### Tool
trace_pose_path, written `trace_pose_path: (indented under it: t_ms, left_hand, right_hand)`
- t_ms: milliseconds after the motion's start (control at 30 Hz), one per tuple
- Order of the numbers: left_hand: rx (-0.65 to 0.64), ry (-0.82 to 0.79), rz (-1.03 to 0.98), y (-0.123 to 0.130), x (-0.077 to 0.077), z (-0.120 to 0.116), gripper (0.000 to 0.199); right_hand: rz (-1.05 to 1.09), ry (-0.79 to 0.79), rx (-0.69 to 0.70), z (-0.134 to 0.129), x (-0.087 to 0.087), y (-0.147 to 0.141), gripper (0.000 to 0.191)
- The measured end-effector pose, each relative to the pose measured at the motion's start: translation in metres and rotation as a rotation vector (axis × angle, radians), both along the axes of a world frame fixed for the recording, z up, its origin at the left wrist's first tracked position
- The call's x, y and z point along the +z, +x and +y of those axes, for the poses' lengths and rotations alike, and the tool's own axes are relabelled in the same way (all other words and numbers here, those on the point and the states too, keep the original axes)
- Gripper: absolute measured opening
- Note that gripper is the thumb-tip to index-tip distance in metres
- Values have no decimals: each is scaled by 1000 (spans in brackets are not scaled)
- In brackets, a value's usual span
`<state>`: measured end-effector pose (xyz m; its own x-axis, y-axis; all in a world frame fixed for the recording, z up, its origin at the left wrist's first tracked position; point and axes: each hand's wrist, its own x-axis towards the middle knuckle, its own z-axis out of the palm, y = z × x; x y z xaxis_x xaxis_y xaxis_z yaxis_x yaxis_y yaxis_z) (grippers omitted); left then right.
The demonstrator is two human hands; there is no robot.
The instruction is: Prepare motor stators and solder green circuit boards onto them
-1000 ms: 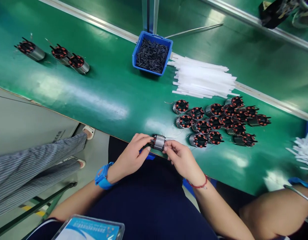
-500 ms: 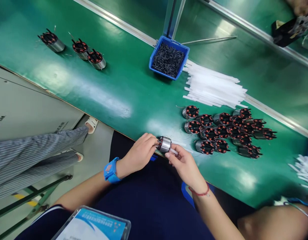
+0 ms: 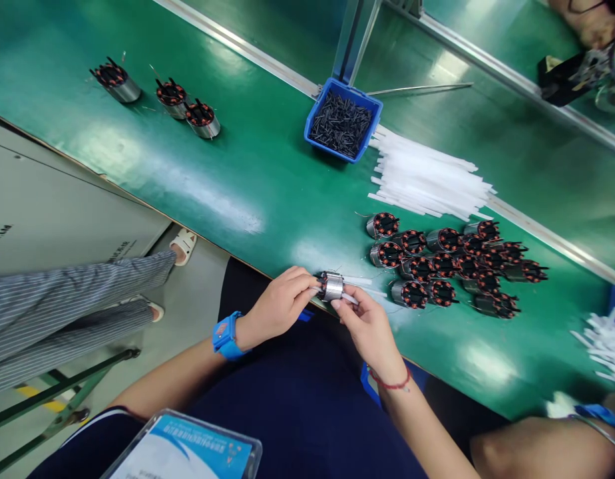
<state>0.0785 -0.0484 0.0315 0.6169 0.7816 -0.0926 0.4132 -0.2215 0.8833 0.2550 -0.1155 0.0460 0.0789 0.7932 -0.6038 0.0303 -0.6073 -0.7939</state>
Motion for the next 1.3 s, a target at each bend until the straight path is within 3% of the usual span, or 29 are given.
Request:
trace_pose_path:
  t_ms: [200,333,433,567,800,1033,1300]
  left_hand:
    - [81,-48,-65,3,5,-7,23]
    - [152,11,-112,3,3,-16,21]
    - [175,-56,-119,3,5,-18,22]
    - [151,-145,-64,5,9,-15,6]
    - [189,-137,24,17,13,-15,9]
    - [180,-134,47,26,13,-14,5]
    - [157,-130,41,24,14,-15,4]
  right_hand:
    - [-44,37,-17,-1,1,-3,24]
    - [-64,53,21,-5,-1,-2,26]
    - [-103,78,54,-7,-3,-2,25]
    - [-262,126,153,-8,-2,-1,19]
    - [-489,188,342,-10,9,4,25]
    - [-715,206,490,-17,6,6,34]
    - [-475,186,481,-19,14,18,37]
